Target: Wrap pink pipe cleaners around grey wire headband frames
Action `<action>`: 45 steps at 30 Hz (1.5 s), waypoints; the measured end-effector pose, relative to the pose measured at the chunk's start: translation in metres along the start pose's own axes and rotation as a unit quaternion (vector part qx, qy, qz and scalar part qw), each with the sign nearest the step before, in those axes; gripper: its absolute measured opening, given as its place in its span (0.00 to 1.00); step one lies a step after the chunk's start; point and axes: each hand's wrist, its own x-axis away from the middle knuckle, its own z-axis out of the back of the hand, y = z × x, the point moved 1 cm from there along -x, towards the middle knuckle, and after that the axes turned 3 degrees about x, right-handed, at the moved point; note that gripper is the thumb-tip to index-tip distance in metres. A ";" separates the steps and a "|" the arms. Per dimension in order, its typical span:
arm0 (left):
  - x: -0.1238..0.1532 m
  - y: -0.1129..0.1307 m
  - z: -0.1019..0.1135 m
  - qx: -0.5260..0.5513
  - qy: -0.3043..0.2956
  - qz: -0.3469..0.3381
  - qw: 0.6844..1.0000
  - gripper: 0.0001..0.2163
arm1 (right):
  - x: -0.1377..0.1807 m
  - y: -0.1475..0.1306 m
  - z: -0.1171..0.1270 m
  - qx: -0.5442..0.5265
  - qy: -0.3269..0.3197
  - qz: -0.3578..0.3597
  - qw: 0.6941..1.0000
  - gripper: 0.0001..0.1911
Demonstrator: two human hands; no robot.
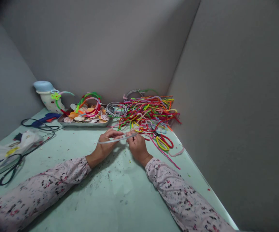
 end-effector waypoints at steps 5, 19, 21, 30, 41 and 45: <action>-0.001 -0.001 0.000 0.004 -0.003 0.008 1.000 0.08 | 0.000 -0.002 0.001 0.016 0.001 0.007 1.000 0.17; -0.002 -0.012 -0.002 0.002 -0.014 0.016 1.000 0.09 | 0.001 0.000 0.000 0.007 -0.002 0.005 1.000 0.15; -0.003 -0.014 -0.003 0.002 -0.015 0.018 1.000 0.09 | 0.001 -0.001 0.000 0.009 -0.004 0.005 1.000 0.15; -0.002 -0.013 -0.004 -0.009 -0.018 0.011 1.000 0.08 | 0.000 -0.002 0.000 0.019 -0.007 -0.003 1.000 0.15; -0.003 -0.018 -0.003 -0.024 -0.021 0.013 0.999 0.08 | -0.001 -0.002 0.000 0.035 -0.008 -0.005 0.999 0.17; -0.003 -0.018 -0.003 -0.037 -0.024 0.003 0.999 0.08 | -0.001 -0.002 0.000 0.035 -0.011 -0.010 0.999 0.16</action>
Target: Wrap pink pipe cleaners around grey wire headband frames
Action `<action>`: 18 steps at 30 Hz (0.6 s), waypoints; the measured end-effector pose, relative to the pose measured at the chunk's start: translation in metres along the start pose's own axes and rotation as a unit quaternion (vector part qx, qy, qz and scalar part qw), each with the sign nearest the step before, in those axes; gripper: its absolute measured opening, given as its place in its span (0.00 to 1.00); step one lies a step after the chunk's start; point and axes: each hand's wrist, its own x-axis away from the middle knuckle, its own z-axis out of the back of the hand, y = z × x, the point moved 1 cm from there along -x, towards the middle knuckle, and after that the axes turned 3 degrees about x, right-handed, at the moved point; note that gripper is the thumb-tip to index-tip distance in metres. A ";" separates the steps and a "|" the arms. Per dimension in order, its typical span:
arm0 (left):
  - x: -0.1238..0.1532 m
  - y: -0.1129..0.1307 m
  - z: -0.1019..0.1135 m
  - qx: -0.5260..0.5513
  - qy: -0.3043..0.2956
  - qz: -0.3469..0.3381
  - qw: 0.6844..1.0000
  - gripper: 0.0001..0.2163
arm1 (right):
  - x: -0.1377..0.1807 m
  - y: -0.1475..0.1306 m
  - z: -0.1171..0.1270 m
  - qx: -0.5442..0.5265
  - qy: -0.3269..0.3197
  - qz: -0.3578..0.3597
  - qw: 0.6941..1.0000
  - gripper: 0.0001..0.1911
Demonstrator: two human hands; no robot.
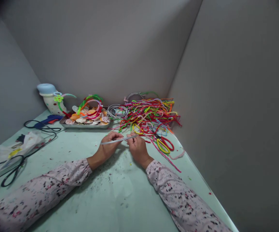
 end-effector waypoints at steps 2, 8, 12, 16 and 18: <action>0.000 0.002 0.000 -0.006 -0.007 -0.006 1.000 0.08 | 0.000 0.000 0.000 0.004 -0.003 0.000 1.000 0.17; 0.000 0.007 0.002 -0.023 -0.023 -0.002 0.999 0.07 | -0.001 0.000 0.000 0.015 -0.019 0.012 1.000 0.16; 0.000 0.005 0.002 -0.030 -0.030 0.001 0.999 0.07 | -0.001 -0.001 0.000 -0.001 -0.021 0.000 1.000 0.16; 0.001 0.004 0.001 -0.041 -0.033 -0.004 0.999 0.08 | -0.001 -0.002 0.001 -0.011 -0.030 0.000 0.999 0.16; 0.000 0.003 0.001 -0.046 -0.034 -0.002 0.998 0.07 | -0.001 -0.002 0.001 -0.014 -0.035 -0.001 0.999 0.17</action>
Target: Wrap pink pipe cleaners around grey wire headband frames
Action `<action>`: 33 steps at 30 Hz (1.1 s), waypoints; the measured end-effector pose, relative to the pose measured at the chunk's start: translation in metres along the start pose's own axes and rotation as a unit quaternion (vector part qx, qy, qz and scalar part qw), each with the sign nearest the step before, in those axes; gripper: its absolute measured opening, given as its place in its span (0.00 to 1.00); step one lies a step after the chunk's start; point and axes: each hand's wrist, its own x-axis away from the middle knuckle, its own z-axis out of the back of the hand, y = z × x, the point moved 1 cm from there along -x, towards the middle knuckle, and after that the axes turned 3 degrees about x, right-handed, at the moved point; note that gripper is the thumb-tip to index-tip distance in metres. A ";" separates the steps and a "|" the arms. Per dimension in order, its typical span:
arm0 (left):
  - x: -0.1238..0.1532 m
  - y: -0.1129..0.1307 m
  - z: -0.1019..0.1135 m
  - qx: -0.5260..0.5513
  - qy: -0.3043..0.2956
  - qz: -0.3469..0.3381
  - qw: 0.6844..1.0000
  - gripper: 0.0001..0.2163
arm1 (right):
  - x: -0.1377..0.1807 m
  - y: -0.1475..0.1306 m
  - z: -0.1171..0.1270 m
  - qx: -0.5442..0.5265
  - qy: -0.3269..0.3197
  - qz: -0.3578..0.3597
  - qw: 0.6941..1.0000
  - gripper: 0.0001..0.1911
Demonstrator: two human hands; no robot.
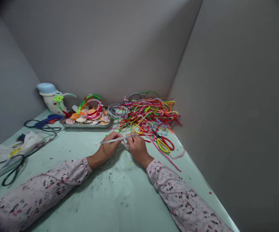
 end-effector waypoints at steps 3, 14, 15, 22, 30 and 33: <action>-0.001 -0.003 -0.001 0.004 0.000 -0.001 1.000 0.07 | 0.000 0.002 -0.001 -0.006 -0.004 -0.007 1.000 0.17; -0.001 -0.002 0.001 0.066 -0.016 0.020 0.997 0.09 | 0.001 0.008 -0.005 -0.044 -0.004 -0.081 0.996 0.15; -0.001 -0.002 0.002 0.062 -0.017 0.021 0.998 0.10 | 0.001 0.007 -0.005 -0.045 -0.004 -0.080 0.996 0.15; -0.005 -0.004 -0.001 0.032 -0.013 0.026 0.999 0.10 | 0.002 0.010 -0.006 -0.032 0.001 -0.070 0.997 0.18; -0.007 -0.008 -0.005 -0.014 -0.002 -0.014 1.000 0.10 | 0.001 0.006 -0.005 -0.036 -0.016 -0.043 0.998 0.14; -0.007 -0.008 -0.005 -0.021 0.001 -0.013 1.000 0.10 | 0.001 0.006 -0.005 -0.042 -0.012 -0.045 0.998 0.14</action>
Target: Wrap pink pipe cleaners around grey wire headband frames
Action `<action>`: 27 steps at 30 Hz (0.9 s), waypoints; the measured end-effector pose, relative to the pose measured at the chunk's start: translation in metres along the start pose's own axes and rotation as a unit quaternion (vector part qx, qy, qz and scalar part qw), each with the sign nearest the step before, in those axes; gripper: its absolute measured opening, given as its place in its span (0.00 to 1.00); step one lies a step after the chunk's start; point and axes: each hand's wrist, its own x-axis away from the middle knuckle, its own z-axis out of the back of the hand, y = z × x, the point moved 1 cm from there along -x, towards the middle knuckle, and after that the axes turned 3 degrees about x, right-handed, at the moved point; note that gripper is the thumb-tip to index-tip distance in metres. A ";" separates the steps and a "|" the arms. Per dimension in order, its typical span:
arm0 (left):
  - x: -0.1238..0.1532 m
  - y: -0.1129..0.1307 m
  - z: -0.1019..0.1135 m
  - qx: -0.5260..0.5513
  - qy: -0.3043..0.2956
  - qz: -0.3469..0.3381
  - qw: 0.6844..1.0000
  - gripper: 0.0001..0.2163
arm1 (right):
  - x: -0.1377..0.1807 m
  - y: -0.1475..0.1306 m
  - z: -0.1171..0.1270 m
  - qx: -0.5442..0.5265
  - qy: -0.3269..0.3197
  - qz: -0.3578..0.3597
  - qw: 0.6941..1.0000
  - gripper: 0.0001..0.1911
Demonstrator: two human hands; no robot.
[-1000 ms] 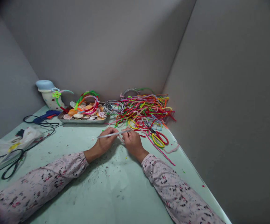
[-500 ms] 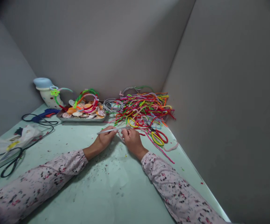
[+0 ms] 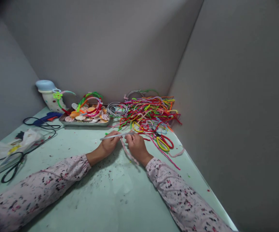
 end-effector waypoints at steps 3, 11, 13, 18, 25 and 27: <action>0.001 0.000 0.001 0.012 -0.006 0.005 1.000 0.10 | 0.000 0.000 0.000 -0.009 0.001 -0.009 1.000 0.13; 0.004 0.002 0.004 0.045 -0.019 0.040 0.998 0.10 | 0.000 0.000 0.000 0.004 0.005 -0.012 1.000 0.15; 0.004 0.003 0.004 0.028 -0.021 0.037 0.999 0.10 | 0.000 0.000 0.000 0.012 0.010 -0.021 1.000 0.17; 0.002 -0.002 0.001 0.022 -0.030 0.027 0.999 0.13 | 0.000 0.001 -0.001 0.007 0.009 -0.024 1.000 0.19; 0.002 -0.003 0.000 0.013 -0.036 0.021 0.999 0.14 | -0.001 0.002 -0.001 0.017 0.008 -0.008 1.000 0.19; 0.002 -0.001 0.001 0.010 -0.036 0.020 0.999 0.14 | -0.001 0.002 -0.002 0.020 0.004 -0.006 1.000 0.19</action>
